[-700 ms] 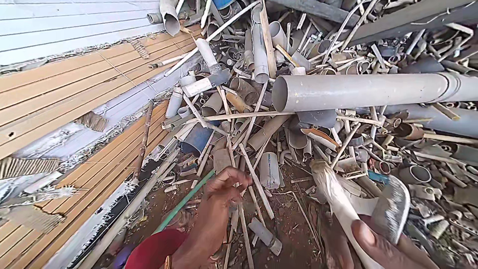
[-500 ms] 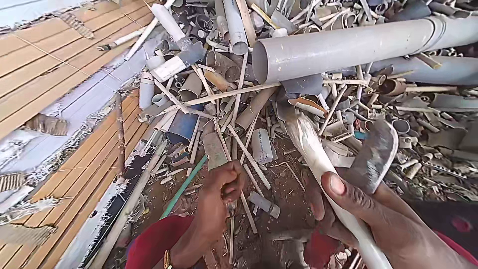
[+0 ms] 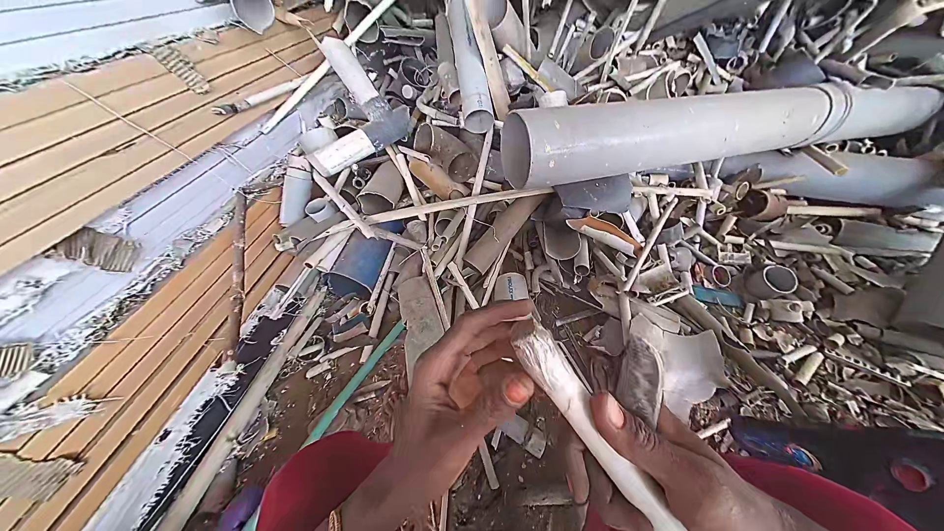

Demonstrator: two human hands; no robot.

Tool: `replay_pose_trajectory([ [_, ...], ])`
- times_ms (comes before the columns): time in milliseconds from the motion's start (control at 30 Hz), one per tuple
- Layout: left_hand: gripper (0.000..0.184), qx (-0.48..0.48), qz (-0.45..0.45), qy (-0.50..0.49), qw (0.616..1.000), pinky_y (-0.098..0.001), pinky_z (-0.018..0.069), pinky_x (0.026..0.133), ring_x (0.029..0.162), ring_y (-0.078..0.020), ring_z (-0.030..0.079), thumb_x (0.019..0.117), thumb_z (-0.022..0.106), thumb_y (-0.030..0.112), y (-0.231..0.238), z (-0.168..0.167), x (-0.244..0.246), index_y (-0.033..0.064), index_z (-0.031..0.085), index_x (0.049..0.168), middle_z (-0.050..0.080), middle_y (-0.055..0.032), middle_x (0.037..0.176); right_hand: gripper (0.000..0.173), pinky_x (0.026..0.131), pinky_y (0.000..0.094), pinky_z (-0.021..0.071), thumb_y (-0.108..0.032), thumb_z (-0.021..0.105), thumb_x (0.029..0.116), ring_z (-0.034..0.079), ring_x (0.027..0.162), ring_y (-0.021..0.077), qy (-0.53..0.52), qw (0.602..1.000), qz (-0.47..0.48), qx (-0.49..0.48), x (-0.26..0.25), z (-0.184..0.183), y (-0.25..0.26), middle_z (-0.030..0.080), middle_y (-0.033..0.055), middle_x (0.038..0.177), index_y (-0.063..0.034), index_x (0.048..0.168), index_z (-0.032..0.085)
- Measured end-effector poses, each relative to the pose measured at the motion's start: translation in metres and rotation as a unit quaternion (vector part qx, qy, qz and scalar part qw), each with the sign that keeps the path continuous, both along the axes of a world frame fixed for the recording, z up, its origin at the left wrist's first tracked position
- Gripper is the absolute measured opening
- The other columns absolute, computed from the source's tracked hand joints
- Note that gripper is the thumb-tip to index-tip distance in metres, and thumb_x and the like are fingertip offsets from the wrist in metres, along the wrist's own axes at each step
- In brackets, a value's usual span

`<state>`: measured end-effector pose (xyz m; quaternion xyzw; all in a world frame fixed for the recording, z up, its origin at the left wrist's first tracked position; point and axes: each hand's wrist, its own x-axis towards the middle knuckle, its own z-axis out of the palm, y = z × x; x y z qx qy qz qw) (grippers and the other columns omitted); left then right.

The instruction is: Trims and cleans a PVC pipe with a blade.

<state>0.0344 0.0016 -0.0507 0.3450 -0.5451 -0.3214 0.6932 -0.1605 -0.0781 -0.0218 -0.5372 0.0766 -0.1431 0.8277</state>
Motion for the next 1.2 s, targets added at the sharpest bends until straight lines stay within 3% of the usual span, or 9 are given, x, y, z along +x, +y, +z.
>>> replay_pose_trajectory([
  [67,0.048,-0.007,-0.023,0.012,1.0,-0.0252,0.0596,0.091,0.106,-0.009,0.07,0.0999,0.064,0.031,0.001,0.0,-0.004,0.0095,0.056,0.142,0.07,0.0008,0.124,0.038,0.051,0.0073,0.0386,-0.055,0.048,0.1028,0.049,0.059,-0.0123,0.009,0.999,0.017,0.031,-0.005,0.0,0.003,0.062,-0.0152,0.076,-0.0193,0.1,0.063],
  [200,0.034,-0.039,-0.044,0.046,0.997,-0.0195,0.0582,0.091,0.105,-0.0022,0.069,0.0975,0.068,0.021,0.004,0.0,-0.007,0.0136,0.067,0.131,0.071,0.0065,0.123,0.038,0.055,0.0083,0.0443,-0.057,0.051,0.1002,0.055,0.063,-0.011,0.005,0.997,0.034,0.075,-0.007,-0.007,0.006,0.066,-0.0142,0.081,-0.0213,0.105,0.063],
  [333,0.029,-0.055,-0.022,0.052,0.997,-0.0155,0.0577,0.084,0.098,0.0023,0.067,0.093,0.073,0.017,0.005,0.001,-0.005,0.0129,0.068,0.121,0.071,0.0096,0.113,0.044,0.06,0.0102,0.0443,-0.061,0.046,0.1009,0.056,0.068,-0.0102,-0.002,1.0,0.028,-0.004,-0.003,-0.016,0.004,0.067,-0.0147,0.081,-0.0237,0.102,0.069],
  [467,0.025,-0.028,0.04,0.079,0.996,-0.0184,0.0618,0.075,0.088,-0.0023,0.072,0.0888,0.077,0.014,0.006,0.003,-0.007,0.0116,0.066,0.111,0.074,0.0057,0.103,0.039,0.054,0.01,0.0439,-0.055,0.049,0.1012,0.056,0.062,-0.009,0.004,0.998,-0.066,0.001,0.003,-0.012,0.012,0.068,-0.0111,0.077,-0.021,0.1,0.068],
  [533,0.023,-0.026,0.057,0.079,0.995,-0.0196,0.0624,0.077,0.088,-0.0039,0.074,0.0882,0.078,0.012,0.007,0.004,-0.008,0.009,0.068,0.109,0.076,0.0039,0.102,0.039,0.053,0.0104,0.0451,-0.056,0.05,0.1002,0.056,0.059,-0.0081,0.013,0.997,-0.08,0.015,0.004,-0.008,0.014,0.067,-0.0107,0.075,-0.0205,0.099,0.067],
  [833,0.021,-0.078,0.184,-0.023,0.98,-0.0172,0.0629,0.076,0.087,-0.0025,0.073,0.0859,0.081,0.013,0.011,0.007,-0.01,0.0068,0.068,0.101,0.075,0.0056,0.098,0.044,0.05,0.0102,0.0454,-0.058,0.05,0.0994,0.058,0.056,-0.0073,0.03,0.994,-0.019,0.099,0.005,-0.003,0.008,0.069,-0.0076,0.074,-0.0186,0.101,0.072],
  [1000,0.021,-0.118,0.227,-0.095,0.962,-0.0153,0.0616,0.078,0.088,-0.0018,0.072,0.0885,0.079,0.012,0.01,0.007,-0.007,0.004,0.068,0.103,0.075,0.0033,0.097,0.047,0.049,0.0107,0.0461,-0.058,0.049,0.1007,0.058,0.055,-0.0066,0.049,0.992,-0.007,0.116,0.005,-0.003,0.006,0.067,-0.0085,0.069,-0.0184,0.095,0.073],
  [1133,0.019,-0.123,0.278,-0.157,0.94,-0.0095,0.0552,0.076,0.09,0.0024,0.065,0.0892,0.08,0.018,0.009,0.006,-0.006,0.0095,0.073,0.105,0.068,0.0043,0.096,0.048,0.052,0.0136,0.0477,-0.06,0.05,0.0995,0.058,0.055,-0.0044,0.046,0.992,-0.002,0.12,0.004,-0.005,0.005,0.065,-0.0086,0.067,-0.0184,0.094,0.074],
  [1200,0.016,-0.142,0.307,-0.202,0.919,-0.0087,0.0518,0.08,0.093,0.0027,0.062,0.09,0.079,0.019,0.009,0.007,-0.004,0.0112,0.075,0.104,0.066,0.004,0.097,0.045,0.051,0.0129,0.0467,-0.058,0.052,0.0994,0.057,0.054,-0.0045,0.045,0.992,-0.013,0.118,0.004,-0.005,0.006,0.066,-0.0077,0.068,-0.0181,0.095,0.072],
])
